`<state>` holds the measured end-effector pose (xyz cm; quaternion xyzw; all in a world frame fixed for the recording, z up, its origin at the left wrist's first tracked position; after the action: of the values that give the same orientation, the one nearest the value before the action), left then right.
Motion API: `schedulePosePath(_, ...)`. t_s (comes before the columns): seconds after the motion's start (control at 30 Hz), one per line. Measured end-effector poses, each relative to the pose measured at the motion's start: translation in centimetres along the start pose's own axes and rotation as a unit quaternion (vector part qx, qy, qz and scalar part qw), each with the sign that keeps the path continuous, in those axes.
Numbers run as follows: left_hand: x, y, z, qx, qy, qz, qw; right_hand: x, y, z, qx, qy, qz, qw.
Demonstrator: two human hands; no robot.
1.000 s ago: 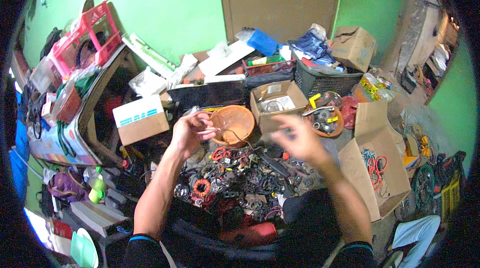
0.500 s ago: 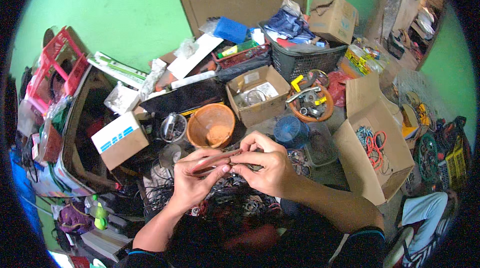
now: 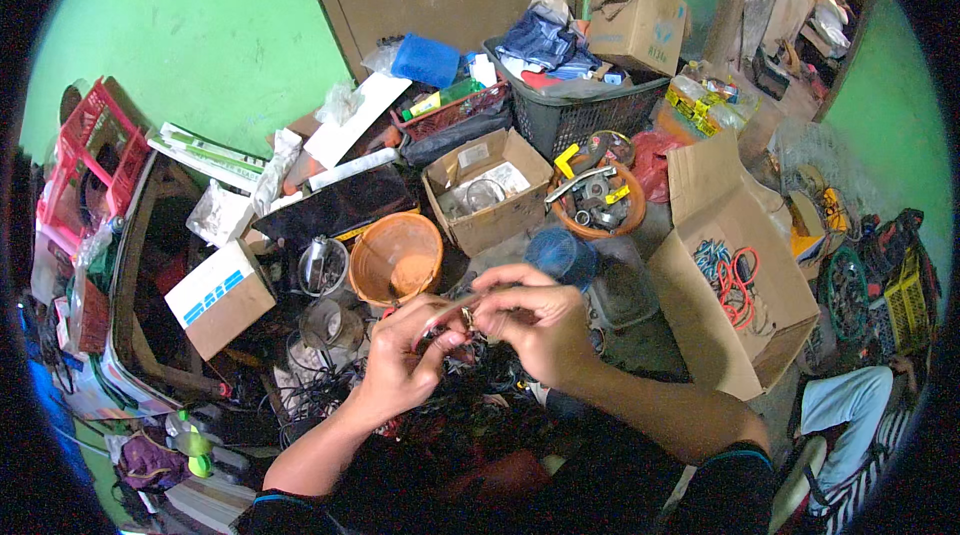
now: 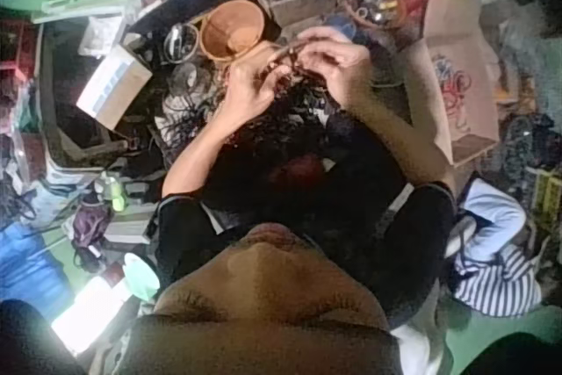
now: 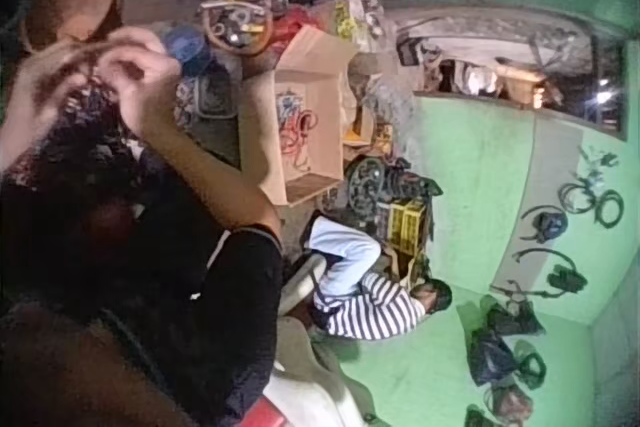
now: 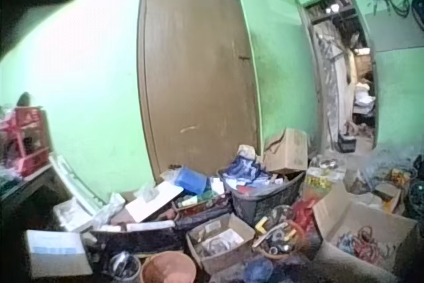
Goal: The person sits on the floor and manipulates a pink wire, stripping its insulation and twisting the exposed strands. They repeatedly pull and twist the wire ends, occasionally using a small tool to assist with the stripping process.
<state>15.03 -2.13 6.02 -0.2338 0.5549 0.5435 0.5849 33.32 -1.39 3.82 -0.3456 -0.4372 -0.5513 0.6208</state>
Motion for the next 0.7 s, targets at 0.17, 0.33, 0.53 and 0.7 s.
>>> schedulePosePath(0.17, 0.2, -0.8, -0.7, -0.068, -0.034, 0.030, 0.997, 1.5, 0.2, 0.7, 0.001, 0.064, -0.095, 0.993)
schedulePosePath(0.33, -0.1, -0.1, -1.2, -0.088, -0.119, 0.151, 0.977, 2.7, -0.6, 0.1, 0.077, 0.155, -0.249, 0.953)
schedulePosePath(0.53, 0.2, -0.1, -1.7, -0.088, -0.107, 0.175, 0.975, 4.1, -1.7, 0.2, 0.093, 0.209, -0.375, 0.898)
schedulePosePath(0.7, 0.3, 0.0, -1.5, -0.079, -0.041, 0.139, 0.986, 3.0, -2.1, 0.1, 0.070, 0.187, -0.407, 0.891)
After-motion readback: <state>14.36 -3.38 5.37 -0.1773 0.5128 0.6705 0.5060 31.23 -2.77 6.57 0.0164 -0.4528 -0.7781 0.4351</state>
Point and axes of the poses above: each hand's wrist, its own z-axis towards the middle knuckle, its own y-axis out of the back of the hand, x = y × z, the point moved 1 cm from there along z, towards the middle knuckle, and after that the axes turned 3 degrees about y, right-handed, at the moved point
